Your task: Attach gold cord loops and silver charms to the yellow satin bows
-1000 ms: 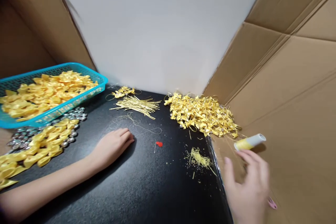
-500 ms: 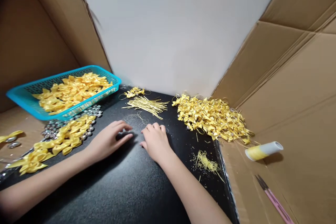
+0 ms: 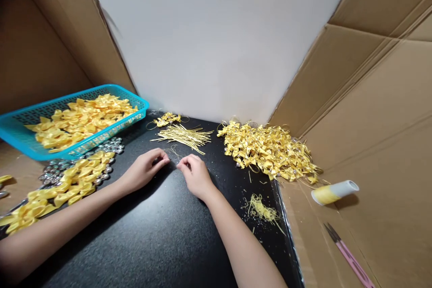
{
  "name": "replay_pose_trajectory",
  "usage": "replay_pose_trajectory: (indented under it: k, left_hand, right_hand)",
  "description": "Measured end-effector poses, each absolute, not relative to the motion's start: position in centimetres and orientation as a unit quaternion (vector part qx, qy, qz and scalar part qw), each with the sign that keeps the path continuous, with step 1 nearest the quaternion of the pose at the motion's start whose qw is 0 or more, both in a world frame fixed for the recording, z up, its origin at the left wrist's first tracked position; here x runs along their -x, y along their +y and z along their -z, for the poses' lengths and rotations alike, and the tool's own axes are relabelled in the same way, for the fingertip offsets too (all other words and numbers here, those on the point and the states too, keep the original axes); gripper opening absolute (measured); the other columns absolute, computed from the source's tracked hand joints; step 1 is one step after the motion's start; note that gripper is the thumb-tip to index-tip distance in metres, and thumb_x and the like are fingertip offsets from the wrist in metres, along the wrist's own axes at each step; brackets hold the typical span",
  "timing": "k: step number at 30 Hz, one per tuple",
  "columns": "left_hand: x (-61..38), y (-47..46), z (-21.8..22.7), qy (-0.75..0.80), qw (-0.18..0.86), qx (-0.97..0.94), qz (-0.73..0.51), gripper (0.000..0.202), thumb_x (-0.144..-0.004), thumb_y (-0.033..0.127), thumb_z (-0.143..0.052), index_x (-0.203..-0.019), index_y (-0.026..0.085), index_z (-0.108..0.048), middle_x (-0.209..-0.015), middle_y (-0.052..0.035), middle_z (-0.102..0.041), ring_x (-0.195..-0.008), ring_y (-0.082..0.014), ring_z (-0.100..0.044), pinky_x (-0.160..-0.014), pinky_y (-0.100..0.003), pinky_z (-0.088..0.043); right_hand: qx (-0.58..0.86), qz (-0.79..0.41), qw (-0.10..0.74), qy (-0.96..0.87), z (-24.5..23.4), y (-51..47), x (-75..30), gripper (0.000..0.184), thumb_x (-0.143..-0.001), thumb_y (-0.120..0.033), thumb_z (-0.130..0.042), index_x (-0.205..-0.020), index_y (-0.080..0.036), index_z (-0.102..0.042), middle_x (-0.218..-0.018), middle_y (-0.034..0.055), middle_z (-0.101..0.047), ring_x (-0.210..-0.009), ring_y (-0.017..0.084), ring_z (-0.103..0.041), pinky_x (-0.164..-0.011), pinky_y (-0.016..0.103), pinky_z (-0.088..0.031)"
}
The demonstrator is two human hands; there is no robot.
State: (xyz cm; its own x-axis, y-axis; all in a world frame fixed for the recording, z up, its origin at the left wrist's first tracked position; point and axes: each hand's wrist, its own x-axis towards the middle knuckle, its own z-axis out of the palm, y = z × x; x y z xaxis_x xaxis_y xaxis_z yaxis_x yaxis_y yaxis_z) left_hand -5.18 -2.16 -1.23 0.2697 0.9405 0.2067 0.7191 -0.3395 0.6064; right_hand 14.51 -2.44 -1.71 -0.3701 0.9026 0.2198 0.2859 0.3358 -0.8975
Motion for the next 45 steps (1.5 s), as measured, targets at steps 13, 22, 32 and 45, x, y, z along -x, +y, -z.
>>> replay_pose_trajectory:
  k: [13, 22, 32, 45]
  left_hand:
    - [-2.6, -1.3, -4.3, 0.374, 0.488, -0.595, -0.518, 0.028, -0.084, 0.045, -0.061, -0.080, 0.018, -0.058, -0.093, -0.0050, -0.065, -0.092, -0.0196, -0.059, -0.088, -0.033, -0.047]
    - [-5.1, -1.3, -3.9, 0.324, 0.587, -0.516, -0.534, 0.029, -0.083, 0.046, -0.064, -0.083, 0.018, -0.057, -0.091, -0.0038, -0.061, -0.089, -0.0174, -0.057, -0.084, -0.030, -0.048]
    - [-4.2, -2.5, -4.6, 0.367, 0.538, -0.545, -0.529, 0.031, -0.086, 0.046, -0.060, -0.076, 0.019, -0.049, -0.063, 0.0052, -0.040, -0.055, -0.0100, -0.035, -0.052, -0.022, -0.032]
    - [-2.6, -2.9, -4.6, 0.357, 0.585, -0.546, -0.482, 0.033, -0.087, 0.048, -0.058, -0.077, 0.019, -0.047, -0.063, 0.0051, -0.038, -0.056, -0.0096, -0.030, -0.050, -0.020, -0.029]
  right_hand:
    - [0.351, -0.534, 0.619, -0.456, -2.7, -1.6, -14.7, 0.037, -0.077, -0.056, -0.065, -0.083, -0.020, -0.064, -0.107, 0.0052, -0.054, -0.104, 0.019, -0.050, -0.093, 0.032, -0.041]
    - [0.342, -0.527, 0.650, -0.427, -2.8, -1.5, -15.1, 0.031, -0.081, -0.051, -0.063, -0.082, -0.020, -0.061, -0.110, 0.0057, -0.050, -0.109, 0.019, -0.048, -0.093, 0.030, -0.043]
    - [0.352, -0.552, 0.646, -0.392, -3.0, -2.2, -14.4, 0.030, -0.077, -0.049, -0.067, -0.087, -0.021, -0.061, -0.099, 0.0036, -0.060, -0.093, 0.017, -0.054, -0.080, 0.029, -0.046]
    - [0.294, -0.593, 0.659, -0.356, -2.2, -2.8, -13.8, 0.022, -0.062, -0.038, -0.083, -0.077, -0.024, -0.076, -0.093, 0.0025, -0.066, -0.096, 0.020, -0.059, -0.092, 0.038, -0.046]
